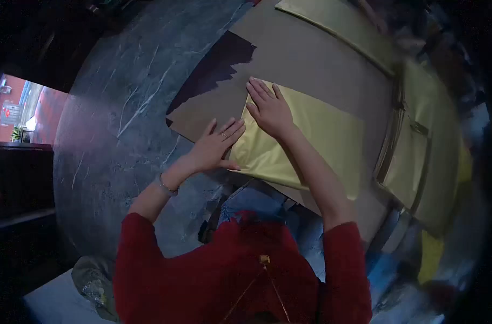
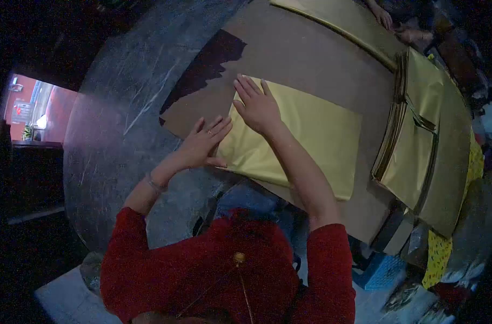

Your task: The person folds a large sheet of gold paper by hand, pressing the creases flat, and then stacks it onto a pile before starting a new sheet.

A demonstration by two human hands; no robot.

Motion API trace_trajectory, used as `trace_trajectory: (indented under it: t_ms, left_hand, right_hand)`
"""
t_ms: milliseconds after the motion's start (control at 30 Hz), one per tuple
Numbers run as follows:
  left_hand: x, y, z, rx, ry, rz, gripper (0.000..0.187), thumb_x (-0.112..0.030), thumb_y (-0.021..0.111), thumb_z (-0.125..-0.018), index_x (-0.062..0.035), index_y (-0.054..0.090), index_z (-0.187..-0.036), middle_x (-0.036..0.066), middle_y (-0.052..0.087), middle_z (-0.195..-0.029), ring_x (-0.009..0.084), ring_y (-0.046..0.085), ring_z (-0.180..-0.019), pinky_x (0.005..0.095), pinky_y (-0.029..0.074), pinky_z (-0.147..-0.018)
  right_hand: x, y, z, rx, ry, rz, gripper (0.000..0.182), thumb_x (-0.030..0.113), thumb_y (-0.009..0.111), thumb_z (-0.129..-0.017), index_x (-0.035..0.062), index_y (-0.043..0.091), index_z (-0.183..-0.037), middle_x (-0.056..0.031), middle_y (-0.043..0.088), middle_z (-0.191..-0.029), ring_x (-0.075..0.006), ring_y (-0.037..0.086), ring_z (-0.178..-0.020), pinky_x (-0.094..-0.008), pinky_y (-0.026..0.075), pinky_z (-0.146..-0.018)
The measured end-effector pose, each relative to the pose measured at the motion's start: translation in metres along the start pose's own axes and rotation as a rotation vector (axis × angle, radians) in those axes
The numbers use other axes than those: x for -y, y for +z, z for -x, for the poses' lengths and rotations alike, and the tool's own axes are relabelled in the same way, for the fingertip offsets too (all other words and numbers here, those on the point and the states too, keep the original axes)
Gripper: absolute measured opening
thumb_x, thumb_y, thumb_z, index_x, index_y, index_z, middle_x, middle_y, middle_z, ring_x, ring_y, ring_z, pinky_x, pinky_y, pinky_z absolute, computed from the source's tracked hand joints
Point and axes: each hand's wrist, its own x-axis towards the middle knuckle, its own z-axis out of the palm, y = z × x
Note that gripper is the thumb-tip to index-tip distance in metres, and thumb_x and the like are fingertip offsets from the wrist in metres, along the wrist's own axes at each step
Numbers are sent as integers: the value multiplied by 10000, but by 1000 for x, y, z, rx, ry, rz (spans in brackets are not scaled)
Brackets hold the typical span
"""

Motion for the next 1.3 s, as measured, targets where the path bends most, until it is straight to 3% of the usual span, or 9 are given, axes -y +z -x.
trace_trajectory:
  t_ms: [300,500,567,600,633,733,867,933,1300]
  left_hand:
    - [18,11,-7,-98,85,-106,856,-589,575,-747,-115,322,-1413,64,325,-1461,242,301,-1349,558,211,-1056]
    - [10,-17,-25,-26,72,-33,845,-514,685,-668,-105,400,-1350,80,452,-1317,268,413,-1239,544,207,-1059]
    - [12,-18,-29,-22,51,-86,966,-533,739,-596,-99,357,-1370,91,414,-1344,272,364,-1283,542,191,-1070]
    - [15,-18,-36,31,15,-141,1163,-571,769,-523,-61,236,-1422,130,284,-1445,292,221,-1373,542,146,-1094]
    - [19,-19,-41,34,25,-143,1163,-571,769,-523,-61,236,-1422,130,284,-1445,292,221,-1373,542,146,-1094]
    - [26,-27,-60,206,43,-177,1420,-727,718,-438,17,49,-1446,176,23,-1529,331,1,-1417,525,63,-1119]
    - [27,-27,-70,264,97,-287,1431,-768,688,-435,40,66,-1439,212,69,-1515,334,11,-1416,514,59,-1123]
    - [24,-28,-71,281,87,-313,1428,-761,695,-433,40,73,-1439,212,79,-1514,334,18,-1416,518,58,-1122]
    - [23,-28,-68,232,97,-225,1406,-649,785,-398,35,115,-1428,224,137,-1496,344,75,-1409,535,83,-1117]
  right_hand:
    - [27,-6,23,-66,65,41,498,290,381,-953,36,345,-1379,-117,333,-1448,-244,305,-1345,-440,217,-1102]
    - [41,-5,50,-29,92,9,480,288,381,-955,51,363,-1371,-90,306,-1467,-228,288,-1354,-437,197,-1109]
    - [43,-7,52,-31,98,19,487,283,380,-952,55,350,-1382,-85,301,-1470,-218,285,-1355,-434,184,-1115]
    - [43,-6,51,-51,109,-9,496,285,381,-951,57,336,-1390,-83,304,-1469,-217,284,-1355,-434,182,-1116]
    - [44,-4,51,-72,122,-38,506,287,381,-950,58,323,-1397,-82,306,-1468,-216,284,-1355,-433,180,-1117]
    - [45,-6,51,-67,134,-46,562,291,396,-936,36,263,-1418,-100,290,-1473,-222,266,-1365,-429,170,-1121]
    - [43,-14,52,-99,103,-178,604,195,442,-882,-14,237,-1410,-190,277,-1451,-283,280,-1346,-417,223,-1101]
    - [41,-19,54,-94,79,-296,600,192,437,-884,-11,236,-1412,-185,273,-1455,-288,279,-1346,-412,225,-1099]
    - [42,-1,54,-135,230,-33,489,276,478,-911,62,411,-1346,-154,340,-1436,-263,289,-1355,-451,215,-1104]
